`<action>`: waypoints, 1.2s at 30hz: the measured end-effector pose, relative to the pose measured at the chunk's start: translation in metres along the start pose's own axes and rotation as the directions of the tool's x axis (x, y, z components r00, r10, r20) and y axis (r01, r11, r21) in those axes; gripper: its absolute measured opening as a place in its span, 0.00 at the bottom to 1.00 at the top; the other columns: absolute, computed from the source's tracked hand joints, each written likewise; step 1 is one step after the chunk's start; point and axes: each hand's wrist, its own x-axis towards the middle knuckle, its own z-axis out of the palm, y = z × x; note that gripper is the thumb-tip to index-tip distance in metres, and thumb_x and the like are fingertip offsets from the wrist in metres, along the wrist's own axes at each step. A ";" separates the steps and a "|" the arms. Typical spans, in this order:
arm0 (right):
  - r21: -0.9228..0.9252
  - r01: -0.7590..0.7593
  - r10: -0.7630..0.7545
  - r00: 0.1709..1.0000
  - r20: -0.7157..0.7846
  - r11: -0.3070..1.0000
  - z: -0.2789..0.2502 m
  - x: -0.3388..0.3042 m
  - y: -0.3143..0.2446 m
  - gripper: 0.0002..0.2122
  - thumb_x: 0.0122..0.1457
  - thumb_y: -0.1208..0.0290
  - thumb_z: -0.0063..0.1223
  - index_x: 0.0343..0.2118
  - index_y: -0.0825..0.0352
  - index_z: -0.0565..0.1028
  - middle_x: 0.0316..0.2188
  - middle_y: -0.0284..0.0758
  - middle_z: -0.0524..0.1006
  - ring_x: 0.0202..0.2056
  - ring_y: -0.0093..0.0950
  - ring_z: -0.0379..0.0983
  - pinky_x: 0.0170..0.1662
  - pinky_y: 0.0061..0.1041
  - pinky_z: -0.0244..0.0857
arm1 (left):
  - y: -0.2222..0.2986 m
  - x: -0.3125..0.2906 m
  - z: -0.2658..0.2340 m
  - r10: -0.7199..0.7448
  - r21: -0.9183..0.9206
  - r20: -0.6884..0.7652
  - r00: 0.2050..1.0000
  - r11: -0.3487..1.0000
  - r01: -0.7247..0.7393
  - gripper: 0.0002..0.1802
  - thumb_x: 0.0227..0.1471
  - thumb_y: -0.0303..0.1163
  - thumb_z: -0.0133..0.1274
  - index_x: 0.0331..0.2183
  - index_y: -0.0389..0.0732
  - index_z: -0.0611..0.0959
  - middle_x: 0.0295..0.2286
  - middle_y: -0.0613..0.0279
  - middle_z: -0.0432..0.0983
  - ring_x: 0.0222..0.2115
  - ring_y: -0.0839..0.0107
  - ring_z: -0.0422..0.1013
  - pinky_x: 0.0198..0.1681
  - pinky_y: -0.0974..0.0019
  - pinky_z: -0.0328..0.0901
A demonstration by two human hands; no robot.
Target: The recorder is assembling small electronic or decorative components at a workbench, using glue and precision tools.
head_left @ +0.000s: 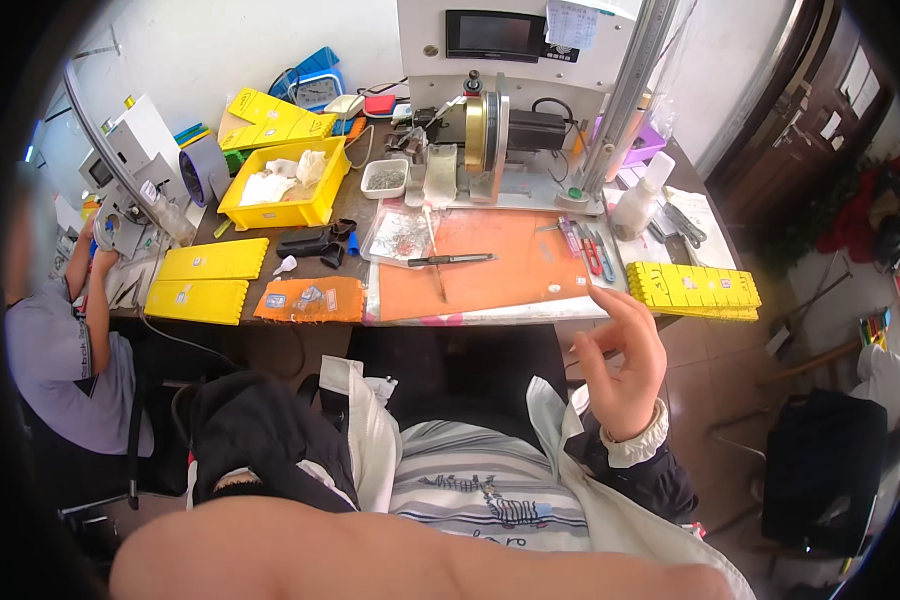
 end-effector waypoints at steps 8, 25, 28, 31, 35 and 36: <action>0.039 0.002 -0.002 1.000 -0.004 0.999 0.001 0.002 0.006 0.21 0.49 0.86 0.60 0.48 0.69 0.75 0.48 0.43 0.73 0.25 0.16 0.73 0.30 0.16 0.70 | -0.032 0.043 -0.022 0.000 0.023 0.001 1.000 1.000 0.000 0.09 0.53 0.24 0.54 0.38 0.32 0.80 0.38 0.48 0.78 0.35 0.56 0.77 0.38 0.59 0.71; 0.011 -0.014 0.014 1.000 -0.015 1.000 -0.001 -0.001 0.004 0.20 0.49 0.86 0.59 0.48 0.69 0.76 0.48 0.42 0.74 0.25 0.17 0.73 0.30 0.16 0.70 | -0.018 0.036 -0.002 -0.001 0.085 -0.014 1.000 0.996 0.003 0.08 0.53 0.24 0.53 0.37 0.32 0.80 0.37 0.49 0.78 0.35 0.57 0.77 0.38 0.59 0.71; 0.005 -0.035 0.035 0.999 -0.008 0.999 0.001 -0.001 0.007 0.20 0.49 0.86 0.60 0.48 0.69 0.75 0.48 0.42 0.74 0.26 0.17 0.73 0.30 0.16 0.70 | -0.094 0.125 0.018 0.000 0.081 -0.022 1.000 0.997 0.001 0.08 0.53 0.24 0.53 0.37 0.32 0.80 0.37 0.49 0.78 0.35 0.57 0.77 0.38 0.59 0.71; 0.000 -0.031 0.031 0.999 -0.024 1.000 0.001 -0.002 0.009 0.20 0.49 0.86 0.60 0.48 0.69 0.75 0.48 0.42 0.73 0.25 0.17 0.73 0.30 0.16 0.70 | -0.091 0.121 0.015 -0.002 0.084 -0.017 1.000 0.996 0.004 0.08 0.53 0.24 0.53 0.37 0.32 0.80 0.37 0.50 0.78 0.35 0.57 0.77 0.38 0.59 0.71; 0.024 -0.018 0.019 1.000 -0.021 1.000 -0.002 -0.001 0.008 0.20 0.50 0.86 0.60 0.48 0.69 0.75 0.48 0.42 0.73 0.25 0.17 0.73 0.30 0.16 0.70 | -0.054 0.076 0.034 -0.009 0.091 -0.009 1.000 0.996 0.010 0.07 0.53 0.24 0.53 0.36 0.32 0.80 0.37 0.50 0.78 0.35 0.57 0.77 0.38 0.59 0.71; 0.025 -0.016 0.016 1.000 -0.008 1.000 -0.001 -0.001 0.005 0.20 0.50 0.86 0.60 0.48 0.69 0.75 0.48 0.42 0.73 0.25 0.16 0.73 0.30 0.16 0.70 | -0.017 0.034 0.023 -0.010 0.104 -0.016 1.000 0.994 0.011 0.07 0.53 0.24 0.53 0.36 0.32 0.80 0.37 0.50 0.78 0.35 0.57 0.77 0.38 0.59 0.71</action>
